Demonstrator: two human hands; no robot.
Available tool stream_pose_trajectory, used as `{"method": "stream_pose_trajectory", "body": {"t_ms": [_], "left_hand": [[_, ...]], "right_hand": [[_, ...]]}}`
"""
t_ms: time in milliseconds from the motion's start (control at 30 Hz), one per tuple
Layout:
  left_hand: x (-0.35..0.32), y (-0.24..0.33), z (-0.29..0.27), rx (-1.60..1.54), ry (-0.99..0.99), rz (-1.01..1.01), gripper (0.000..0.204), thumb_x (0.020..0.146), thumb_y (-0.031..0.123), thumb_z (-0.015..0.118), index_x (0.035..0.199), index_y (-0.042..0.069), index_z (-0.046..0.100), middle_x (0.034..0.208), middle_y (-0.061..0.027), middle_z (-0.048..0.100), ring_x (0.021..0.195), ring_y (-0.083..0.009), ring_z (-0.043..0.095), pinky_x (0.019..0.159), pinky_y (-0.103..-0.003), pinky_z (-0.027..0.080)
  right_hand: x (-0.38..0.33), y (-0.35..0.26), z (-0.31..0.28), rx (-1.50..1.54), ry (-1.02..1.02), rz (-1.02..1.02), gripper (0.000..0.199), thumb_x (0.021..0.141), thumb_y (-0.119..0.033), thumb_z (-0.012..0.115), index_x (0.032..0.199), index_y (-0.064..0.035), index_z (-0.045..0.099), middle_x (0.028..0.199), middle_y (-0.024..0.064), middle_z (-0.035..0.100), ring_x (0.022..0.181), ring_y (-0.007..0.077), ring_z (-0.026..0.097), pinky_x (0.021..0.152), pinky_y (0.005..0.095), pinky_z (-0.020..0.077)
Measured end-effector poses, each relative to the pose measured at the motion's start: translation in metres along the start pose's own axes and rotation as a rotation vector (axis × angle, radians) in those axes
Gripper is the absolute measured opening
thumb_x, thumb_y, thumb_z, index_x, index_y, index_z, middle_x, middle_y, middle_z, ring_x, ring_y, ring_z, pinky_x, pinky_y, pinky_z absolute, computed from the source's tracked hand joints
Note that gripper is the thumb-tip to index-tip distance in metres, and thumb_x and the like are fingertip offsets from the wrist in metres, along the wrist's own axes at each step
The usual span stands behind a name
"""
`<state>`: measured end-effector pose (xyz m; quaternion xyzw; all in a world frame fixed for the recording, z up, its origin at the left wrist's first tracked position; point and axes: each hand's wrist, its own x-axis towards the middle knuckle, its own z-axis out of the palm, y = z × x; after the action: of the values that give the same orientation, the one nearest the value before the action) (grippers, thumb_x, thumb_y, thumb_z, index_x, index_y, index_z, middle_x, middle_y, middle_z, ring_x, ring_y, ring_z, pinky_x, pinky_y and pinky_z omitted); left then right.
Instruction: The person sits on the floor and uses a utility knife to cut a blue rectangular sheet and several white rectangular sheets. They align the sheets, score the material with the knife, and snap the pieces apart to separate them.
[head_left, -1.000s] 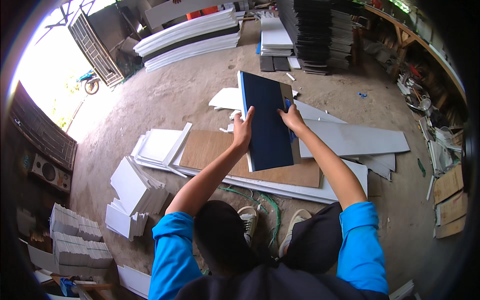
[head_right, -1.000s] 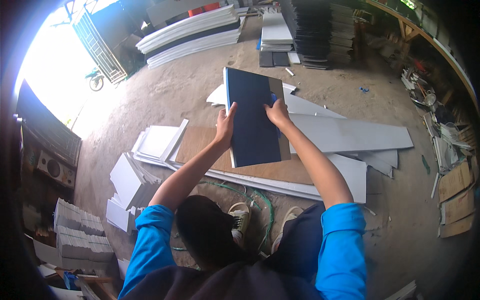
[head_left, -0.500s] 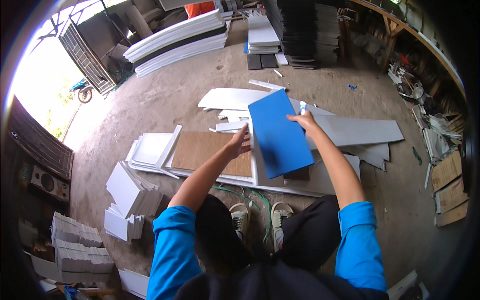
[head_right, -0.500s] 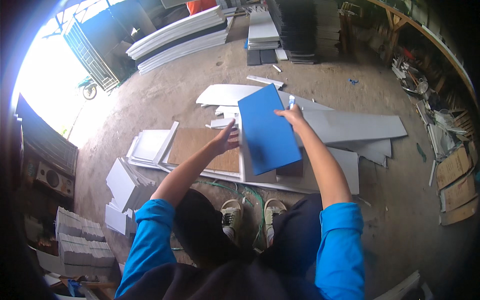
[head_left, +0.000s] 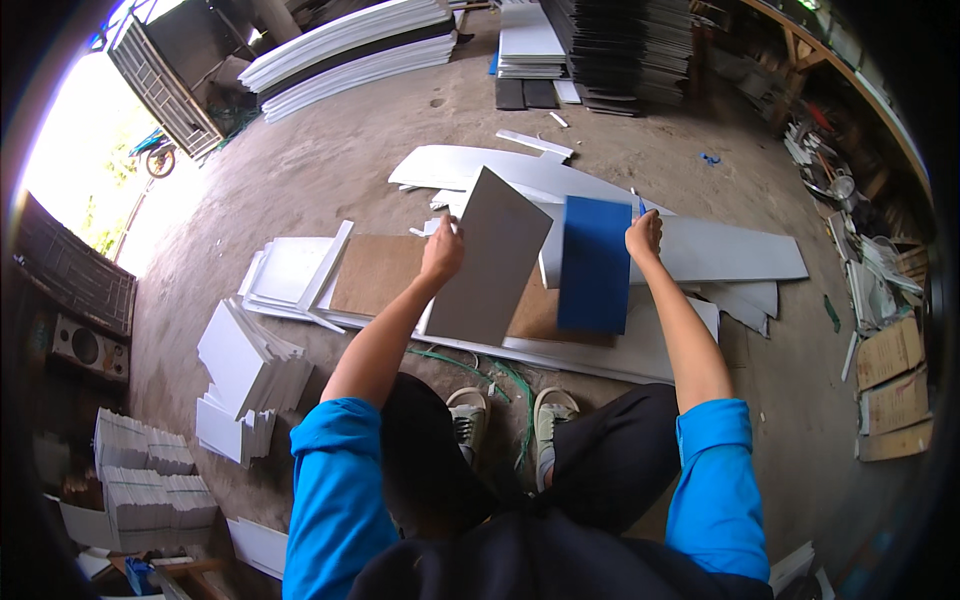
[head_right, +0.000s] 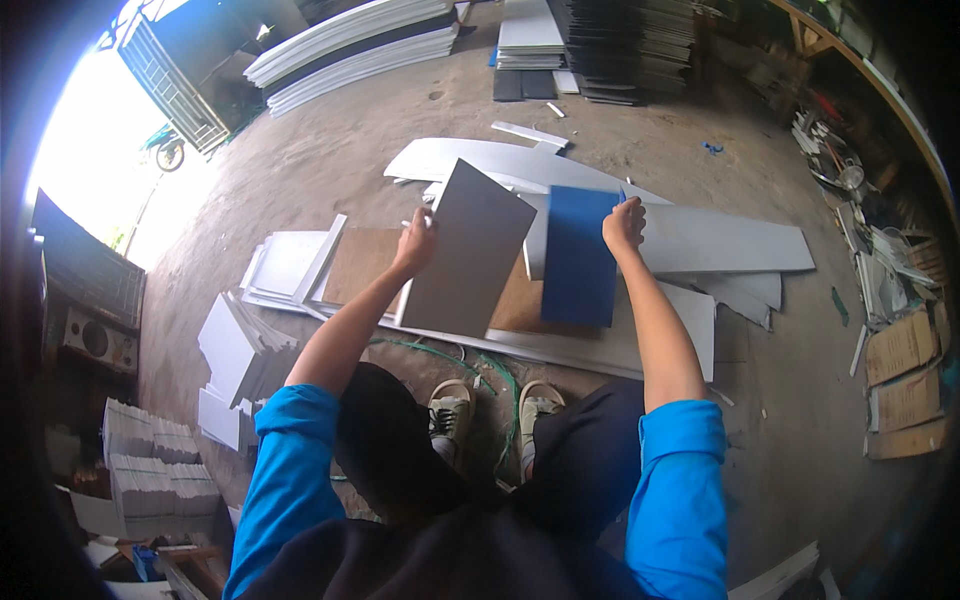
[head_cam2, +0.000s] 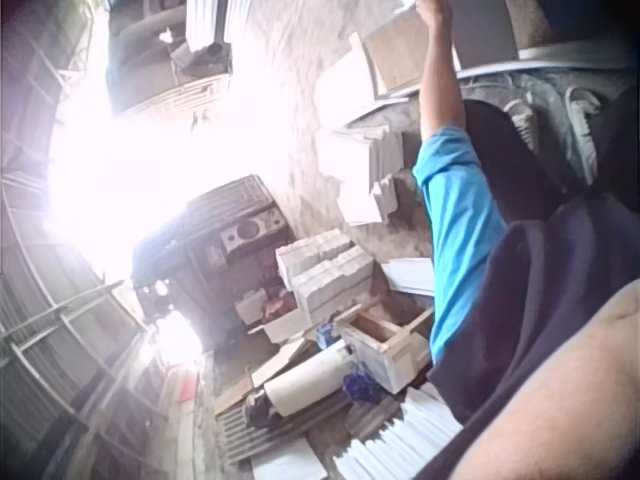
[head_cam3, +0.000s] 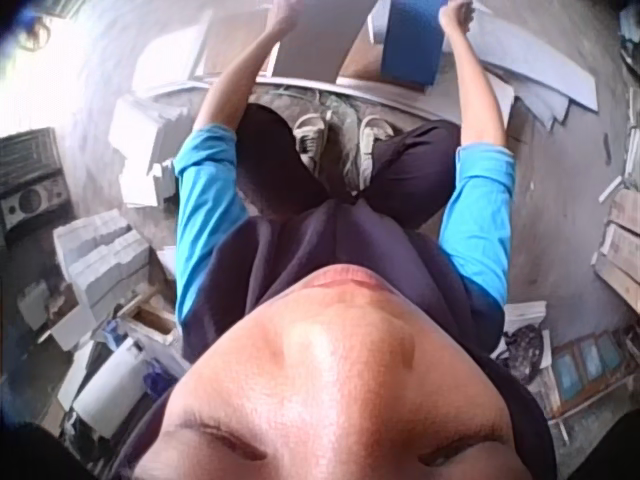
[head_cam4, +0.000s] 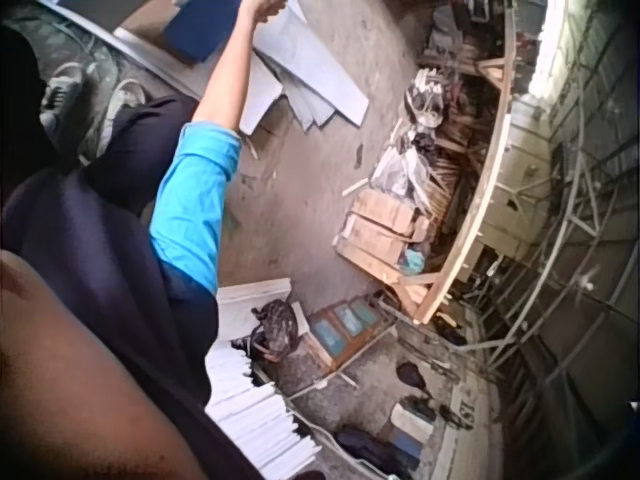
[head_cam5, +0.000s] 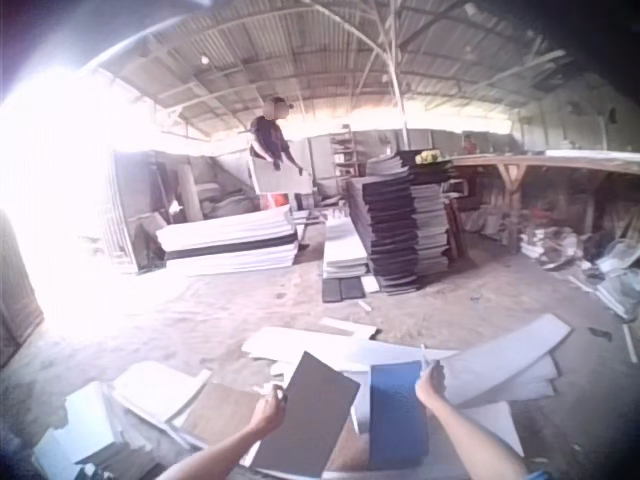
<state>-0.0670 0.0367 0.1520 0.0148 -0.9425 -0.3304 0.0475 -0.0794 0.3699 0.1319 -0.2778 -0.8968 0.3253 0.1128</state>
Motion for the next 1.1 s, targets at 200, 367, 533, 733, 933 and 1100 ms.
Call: {"method": "stream_pose_trajectory", "body": {"t_ms": [200,367,533,733,933,1100], "left_hand": [[-0.007,0.0,-0.065,0.196,0.075,0.186,0.024,0.087,0.014,0.042,0.111,0.01,0.044,0.102,-0.0193,0.058,0.088,-0.0382,0.057,0.07,-0.046,0.045],[0.0,-0.045,-0.074,0.425,0.02,0.301,0.026,0.085,0.012,0.043,0.111,0.009,0.045,0.095,-0.0155,0.059,0.085,-0.0332,0.059,0.071,-0.044,0.046],[0.011,-0.055,-0.047,0.665,0.025,0.288,0.033,0.082,0.011,0.043,0.115,0.007,0.042,0.098,-0.0124,0.057,0.091,-0.0297,0.058,0.074,-0.044,0.045],[0.024,-0.022,-0.022,0.6,0.037,0.335,0.042,0.081,0.03,0.054,0.116,0.009,0.043,0.106,-0.0106,0.054,0.101,-0.0269,0.053,0.079,-0.047,0.041],[0.042,-0.016,-0.007,0.563,-0.062,0.407,0.043,0.083,0.037,0.053,0.117,0.012,0.045,0.105,-0.0084,0.057,0.101,-0.0249,0.053,0.079,-0.046,0.041],[0.047,-0.026,-0.006,0.483,-0.03,0.377,0.043,0.083,0.037,0.053,0.117,0.011,0.045,0.104,-0.0087,0.057,0.097,-0.0263,0.056,0.078,-0.045,0.042]], "right_hand": [[0.008,-0.007,0.036,0.095,-0.486,-0.194,0.045,0.086,-0.01,0.041,0.128,-0.0063,0.025,0.078,0.0182,0.059,0.059,0.0284,0.058,0.05,0.0411,0.0484],[-0.04,-0.055,0.043,0.349,-0.917,0.088,0.061,0.083,-0.004,0.048,0.135,-0.0207,0.021,0.078,0.0132,0.055,0.055,0.0209,0.056,0.044,0.0361,0.0478],[-0.048,-0.075,0.038,0.455,-1.158,0.14,0.092,0.072,0.018,0.043,0.137,-0.0327,0.001,0.106,0.0187,0.038,0.073,0.0261,0.058,0.059,0.0387,0.0544],[-0.05,-0.076,0.04,0.367,-1.059,-0.06,0.078,0.078,0.014,0.041,0.138,-0.0217,0.005,0.105,0.022,0.045,0.069,0.0231,0.061,0.055,0.0329,0.0524],[-0.055,-0.09,0.042,0.175,-0.82,-0.303,0.055,0.085,0.0,0.042,0.133,-0.0082,0.016,0.091,0.0205,0.058,0.048,0.0219,0.06,0.044,0.0295,0.0468],[-0.069,-0.117,0.042,0.229,-0.866,-0.218,0.057,0.083,0.002,0.042,0.133,-0.0074,0.015,0.096,0.0179,0.056,0.071,0.0187,0.061,0.057,0.0294,0.0486]]}}
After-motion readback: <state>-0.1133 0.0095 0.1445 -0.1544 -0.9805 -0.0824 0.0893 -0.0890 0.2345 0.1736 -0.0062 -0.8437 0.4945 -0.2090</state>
